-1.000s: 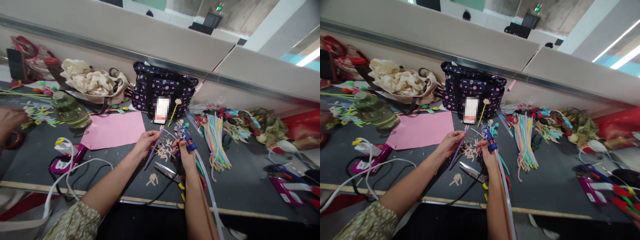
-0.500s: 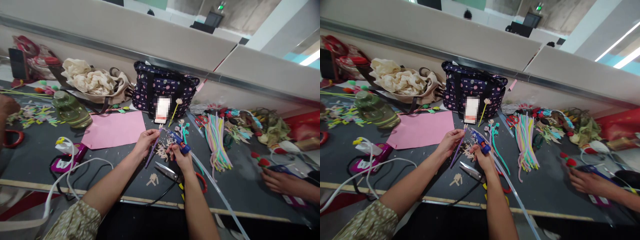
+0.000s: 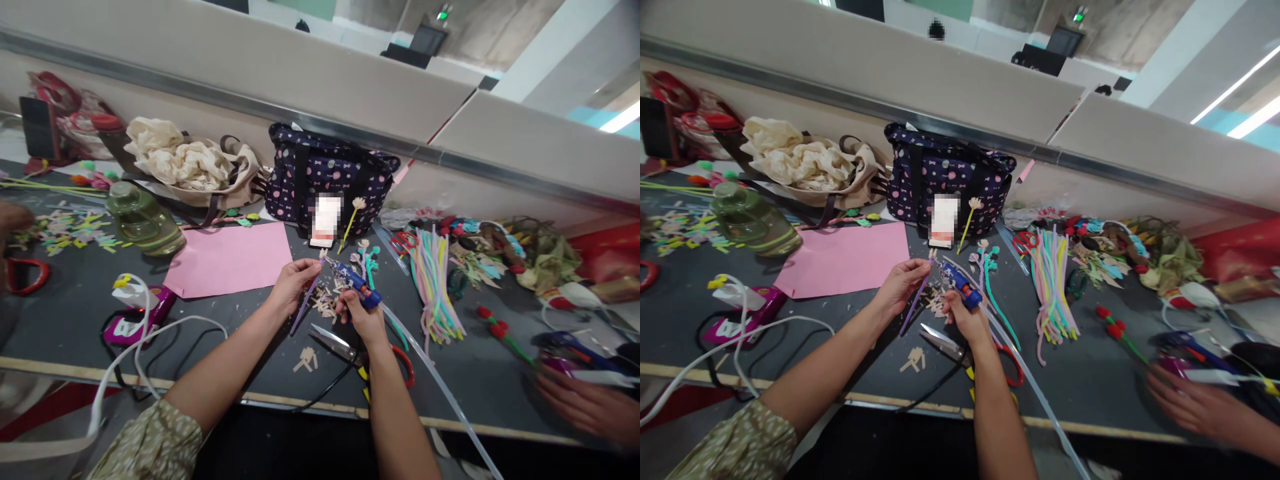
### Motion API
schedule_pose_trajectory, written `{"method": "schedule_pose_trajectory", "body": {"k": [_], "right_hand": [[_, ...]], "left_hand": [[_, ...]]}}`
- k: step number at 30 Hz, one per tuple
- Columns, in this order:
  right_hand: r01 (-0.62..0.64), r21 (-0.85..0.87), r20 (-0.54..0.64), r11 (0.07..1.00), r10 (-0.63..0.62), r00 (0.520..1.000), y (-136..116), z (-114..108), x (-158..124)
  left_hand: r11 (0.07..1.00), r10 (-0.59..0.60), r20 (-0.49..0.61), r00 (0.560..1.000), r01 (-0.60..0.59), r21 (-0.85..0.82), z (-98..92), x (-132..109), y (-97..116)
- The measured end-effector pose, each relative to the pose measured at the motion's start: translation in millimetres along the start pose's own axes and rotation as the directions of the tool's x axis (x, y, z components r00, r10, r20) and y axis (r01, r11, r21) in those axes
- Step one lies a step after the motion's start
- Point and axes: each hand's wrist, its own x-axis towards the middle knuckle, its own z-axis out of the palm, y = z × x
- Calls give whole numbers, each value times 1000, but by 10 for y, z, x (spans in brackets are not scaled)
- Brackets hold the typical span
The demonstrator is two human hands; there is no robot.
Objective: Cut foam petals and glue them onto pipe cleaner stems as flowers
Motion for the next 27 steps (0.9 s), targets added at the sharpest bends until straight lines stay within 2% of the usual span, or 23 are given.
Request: {"method": "schedule_pose_trajectory", "body": {"k": [12, 21, 27], "right_hand": [[37, -190, 0, 981, -38, 999, 44, -42, -12], [35, -229, 41, 973, -26, 999, -43, -32, -18], [26, -208, 28, 978, -20, 999, -85, -12, -26]], "left_hand": [[1000, -6, 5, 1000, 6, -1, 0, -3, 2], [1000, -1, 23, 1000, 1, -12, -3, -8, 5], [1000, 3, 18, 1000, -3, -12, -12, 5, -11]]}}
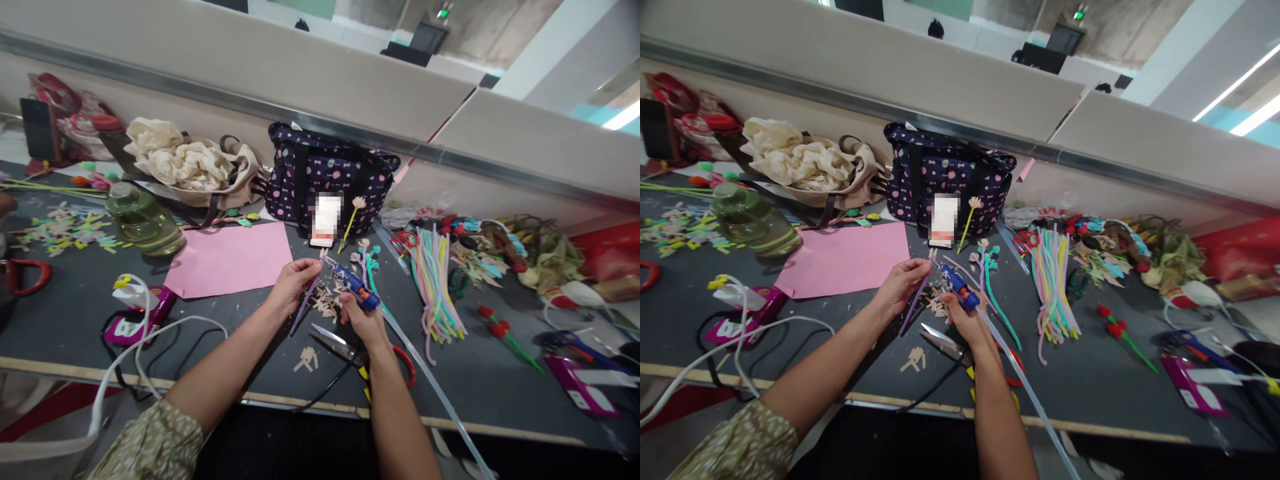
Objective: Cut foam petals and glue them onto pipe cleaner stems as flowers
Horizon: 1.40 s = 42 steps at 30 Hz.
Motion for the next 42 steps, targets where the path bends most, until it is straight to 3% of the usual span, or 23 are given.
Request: {"method": "schedule_pose_trajectory", "body": {"k": [26, 29, 32, 35, 42], "right_hand": [[5, -82, 63, 997, 0, 998, -71, -91, 21], [-42, -121, -5, 992, 41, 999, -86, -129, 45], [-101, -152, -153, 983, 78, 985, -67, -158, 92], [-106, -207, -225, 973, 58, 973, -3, -174, 147], [64, -415, -2, 907, -71, 997, 175, -222, 211]], "left_hand": [[999, -18, -29, 999, 17, -31, 1, 6, 26], [999, -13, -44, 999, 11, -45, 0, 9, 45], [999, -13, -48, 999, 11, -49, 0, 10, 56], [998, -27, -51, 998, 24, -53, -2, 14, 54], [998, -35, -77, 996, 30, -62, -12, 27, 42]]}}
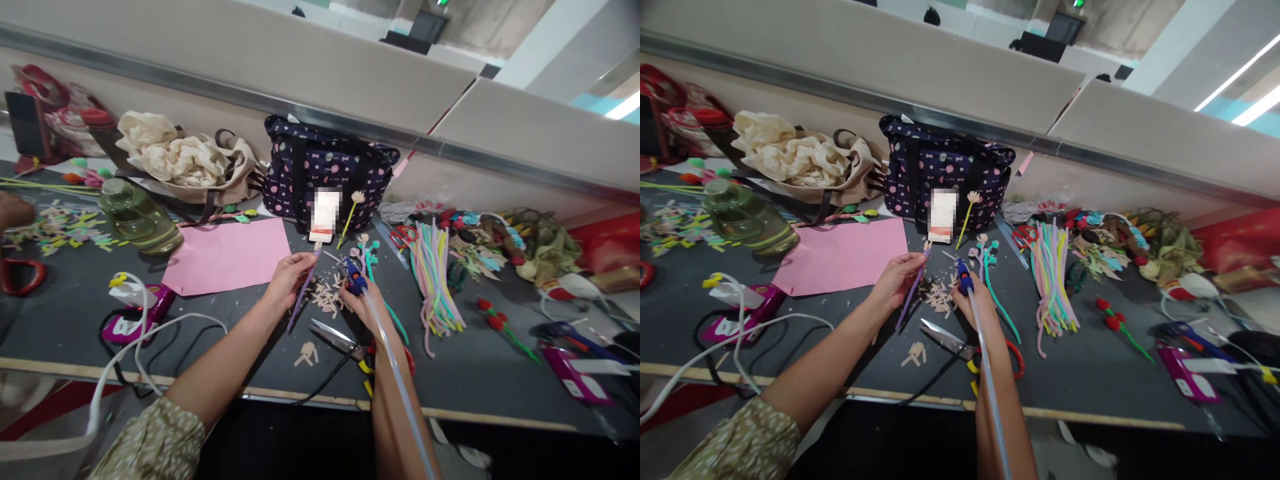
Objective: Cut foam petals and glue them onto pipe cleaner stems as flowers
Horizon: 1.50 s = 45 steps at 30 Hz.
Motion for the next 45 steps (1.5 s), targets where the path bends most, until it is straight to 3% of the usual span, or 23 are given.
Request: {"method": "schedule_pose_trajectory", "body": {"k": [7, 13, 19, 23, 26, 29, 31, 37, 45], "right_hand": [[-24, -222, 38, 975, 34, 999, 2, 30, -1], [-146, -536, 42, 831, 199, 979, -149, 73, -16], [-138, -543, 44, 828, 192, 980, -189, 113, -28], [-156, -298, -17, 942, 159, 987, -119, 89, -11], [-150, 157, -96, 976, 166, 981, -101, 73, 2], [-137, 582, -114, 801, 247, 962, -166, 69, 1], [-110, 732, -130, 672, 296, 946, -236, 60, -5], [-1, 856, -202, 517, 337, 919, -393, 17, -23], [85, 845, -296, 529, 330, 896, -415, 101, -19]], "left_hand": [[1000, -3, -1, 1000, 3, -15, -8, 4, -2], [1000, 4, -3, 1000, -4, -14, 3, -10, 15], [1000, -3, -19, 1000, 3, -7, 13, -12, 30], [1000, -10, -14, 1000, 10, -7, 15, -15, 29], [1000, -30, 11, 999, 30, 2, 20, -19, 16], [997, -75, 56, 996, 73, 34, 27, -25, -10], [993, -110, 87, 990, 105, 62, 30, -32, -34], [973, -204, 179, 963, 179, 145, 50, -81, -94], [948, -244, 254, 936, 174, 268, 93, -138, -130]]}}
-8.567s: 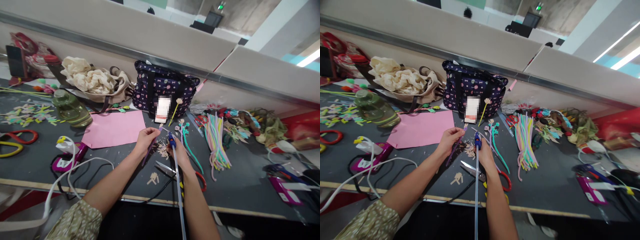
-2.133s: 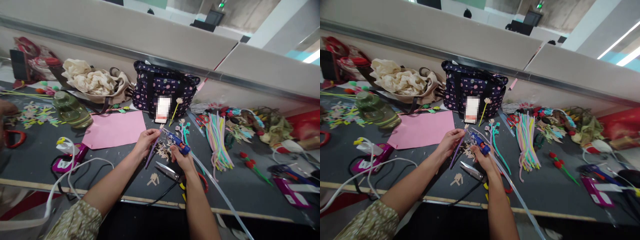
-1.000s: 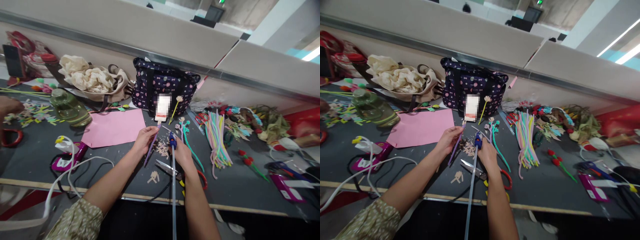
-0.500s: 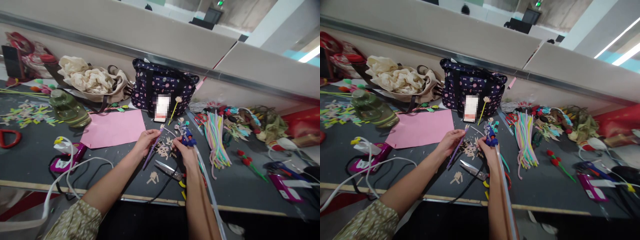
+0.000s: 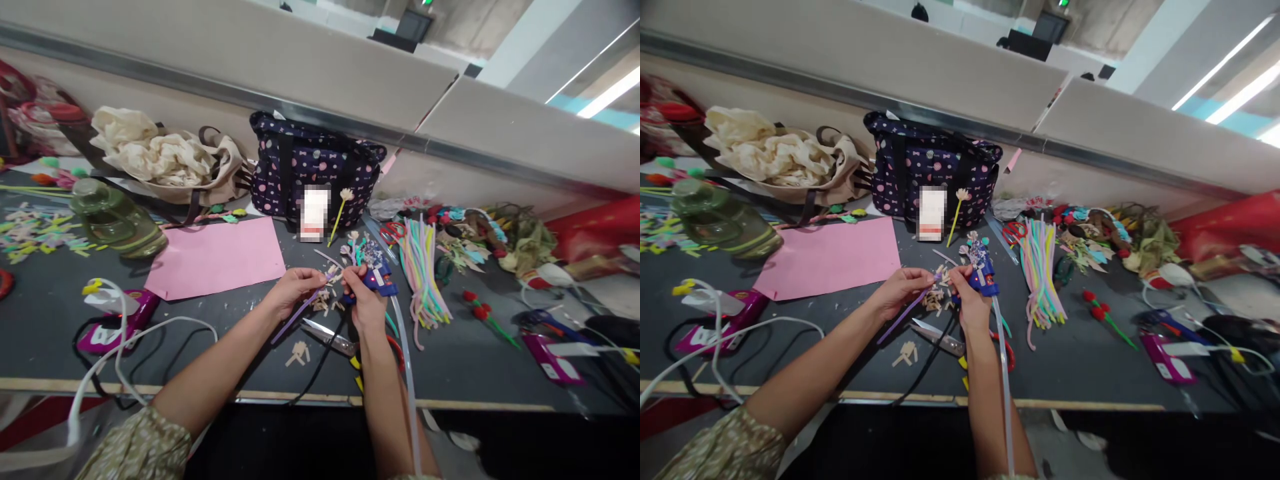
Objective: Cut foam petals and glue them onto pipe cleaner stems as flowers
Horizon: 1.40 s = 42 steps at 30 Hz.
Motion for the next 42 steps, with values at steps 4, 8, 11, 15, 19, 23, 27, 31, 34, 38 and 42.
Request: {"method": "schedule_pose_trajectory", "body": {"k": [4, 8, 11, 15, 19, 23, 27, 31, 34, 38, 42], "right_hand": [[9, -18, -51, 1000, -9, 999, 41, 8, -5], [31, -83, -67, 996, -37, 997, 91, 9, -14], [57, -160, -51, 986, -66, 997, 100, 4, -34], [90, -334, 19, 938, -89, 996, 48, -7, -63], [112, -397, 31, 911, -109, 994, -26, -8, -75], [121, -417, 20, 901, -124, 992, -101, 0, -74], [108, -443, 48, 890, -97, 994, -153, -2, -71], [86, -414, 51, 906, -72, 996, -131, -9, -70], [96, -380, 21, 920, -95, 995, -82, -5, -70], [110, -345, 0, 932, -117, 993, -41, 5, -71], [90, -370, 12, 925, -92, 996, -66, 3, -75]], "left_hand": [[999, 14, 42, 999, -15, 37, 5, 11, -29], [999, 25, 52, 998, -27, 46, 7, 10, -38], [999, 28, 48, 998, -30, 45, 6, 4, -38], [999, 28, 43, 999, -30, 42, 6, -8, -34], [999, 23, 53, 998, -25, 38, 8, -19, -18], [998, 30, 56, 998, -33, 47, 4, -24, -7], [998, 37, 49, 998, -39, 51, -3, -22, -11], [997, 42, 51, 998, -45, 66, -8, -19, -13], [996, 41, 46, 998, -45, 73, -7, -17, -13], [997, 38, 53, 998, -41, 69, 2, -21, -10], [996, 47, 55, 997, -51, 72, 10, -29, -2]]}}
